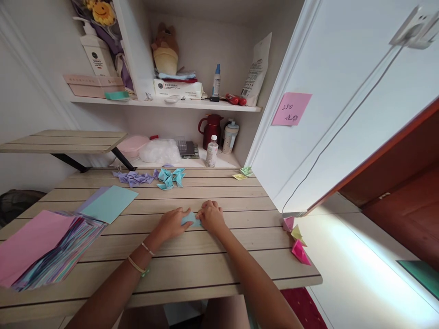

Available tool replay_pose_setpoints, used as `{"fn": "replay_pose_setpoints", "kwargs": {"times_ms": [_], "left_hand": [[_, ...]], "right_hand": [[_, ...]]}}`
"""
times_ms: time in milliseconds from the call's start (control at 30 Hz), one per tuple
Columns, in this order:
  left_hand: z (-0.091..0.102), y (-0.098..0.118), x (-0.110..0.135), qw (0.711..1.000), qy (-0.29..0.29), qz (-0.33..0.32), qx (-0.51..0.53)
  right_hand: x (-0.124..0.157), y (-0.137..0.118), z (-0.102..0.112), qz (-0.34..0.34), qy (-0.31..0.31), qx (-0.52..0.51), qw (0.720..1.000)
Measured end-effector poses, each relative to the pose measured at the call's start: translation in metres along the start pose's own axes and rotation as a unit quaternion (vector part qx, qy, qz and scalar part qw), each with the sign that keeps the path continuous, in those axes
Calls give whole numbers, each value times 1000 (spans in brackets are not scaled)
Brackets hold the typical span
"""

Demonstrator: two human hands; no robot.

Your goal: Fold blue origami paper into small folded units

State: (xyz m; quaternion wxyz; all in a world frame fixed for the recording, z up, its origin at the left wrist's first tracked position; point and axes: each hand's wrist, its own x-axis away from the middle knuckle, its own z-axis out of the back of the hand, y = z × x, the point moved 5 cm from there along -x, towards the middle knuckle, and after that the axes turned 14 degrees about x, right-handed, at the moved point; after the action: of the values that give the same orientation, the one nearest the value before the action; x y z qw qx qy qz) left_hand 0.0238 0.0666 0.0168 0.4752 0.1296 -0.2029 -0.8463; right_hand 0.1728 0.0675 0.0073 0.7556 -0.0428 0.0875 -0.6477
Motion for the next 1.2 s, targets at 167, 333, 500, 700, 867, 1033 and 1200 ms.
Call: {"fn": "replay_pose_setpoints", "kwargs": {"times_ms": [167, 333, 500, 700, 867, 1033, 1200], "left_hand": [[3, 4, 2, 1000, -6, 15, 6], [4, 3, 1, 1000, -7, 12, 5], [3, -6, -3, 999, -5, 29, 40], [6, -10, -2, 996, 38, 47, 70], [11, -6, -4, 994, 58, 55, 75], [14, -15, -8, 987, 56, 67, 134], [9, -29, -12, 970, 53, 47, 233]], "right_hand": [[17, 12, 5, -21, 1, -9, 1000], [28, 14, 9, -4, -1, 25, 1000], [38, 22, 10, -8, -11, 38, 999], [42, 33, 9, -32, -20, -28, 999], [27, 19, 5, -10, 34, -46, 998], [-2, -2, 8, 106, 74, -106, 986], [-23, -4, 6, 85, 131, -271, 950]]}}
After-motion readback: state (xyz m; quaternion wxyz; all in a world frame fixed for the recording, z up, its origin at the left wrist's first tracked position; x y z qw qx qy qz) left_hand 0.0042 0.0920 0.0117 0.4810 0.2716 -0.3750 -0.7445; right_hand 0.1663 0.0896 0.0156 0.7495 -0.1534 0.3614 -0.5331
